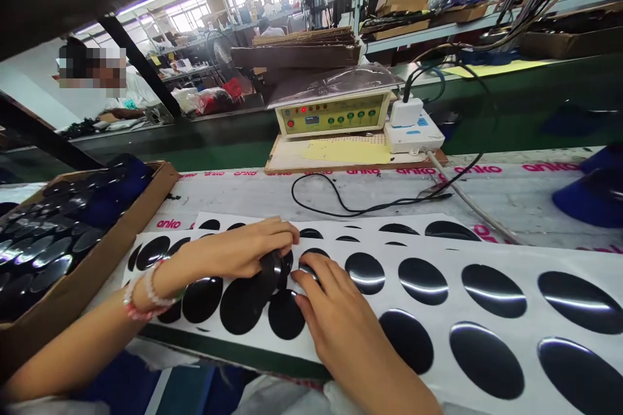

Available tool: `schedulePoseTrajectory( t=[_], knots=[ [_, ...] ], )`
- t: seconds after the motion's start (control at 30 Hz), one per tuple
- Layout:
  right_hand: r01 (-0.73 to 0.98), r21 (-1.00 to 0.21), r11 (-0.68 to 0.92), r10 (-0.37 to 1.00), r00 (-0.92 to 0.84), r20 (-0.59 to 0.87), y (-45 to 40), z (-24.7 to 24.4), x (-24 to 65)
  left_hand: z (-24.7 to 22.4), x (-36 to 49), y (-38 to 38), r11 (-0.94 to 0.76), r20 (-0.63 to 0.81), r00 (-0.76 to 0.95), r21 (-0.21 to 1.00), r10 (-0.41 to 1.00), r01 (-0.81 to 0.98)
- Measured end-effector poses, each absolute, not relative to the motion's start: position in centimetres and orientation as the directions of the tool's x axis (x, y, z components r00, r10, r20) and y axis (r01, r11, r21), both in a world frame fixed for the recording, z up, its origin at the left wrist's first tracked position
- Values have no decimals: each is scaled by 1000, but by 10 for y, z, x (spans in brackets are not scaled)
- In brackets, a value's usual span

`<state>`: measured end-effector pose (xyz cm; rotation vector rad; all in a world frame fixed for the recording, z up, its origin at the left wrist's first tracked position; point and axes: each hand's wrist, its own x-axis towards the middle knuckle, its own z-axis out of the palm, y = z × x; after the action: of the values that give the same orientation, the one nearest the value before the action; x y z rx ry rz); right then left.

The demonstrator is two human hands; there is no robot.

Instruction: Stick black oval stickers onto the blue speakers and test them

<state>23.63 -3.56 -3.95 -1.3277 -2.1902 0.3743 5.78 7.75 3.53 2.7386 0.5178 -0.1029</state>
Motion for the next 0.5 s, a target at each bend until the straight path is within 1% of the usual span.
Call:
schedulePoseTrajectory(
  t=[0.17, 0.33, 0.5],
  knots=[
    [734, -505, 454, 890, -353, 287, -36, -38, 236, 34, 63, 83, -883, -159, 938, 320, 308, 344],
    [727, -499, 471, 881, -361, 306, -38, -40, 237, 32, 66, 86, -894, -178, 944, 311, 279, 323],
    [726, -489, 483, 874, -367, 319, -38, -41, 237, 29, 60, 84, -887, -154, 945, 329, 288, 324]
  ],
)
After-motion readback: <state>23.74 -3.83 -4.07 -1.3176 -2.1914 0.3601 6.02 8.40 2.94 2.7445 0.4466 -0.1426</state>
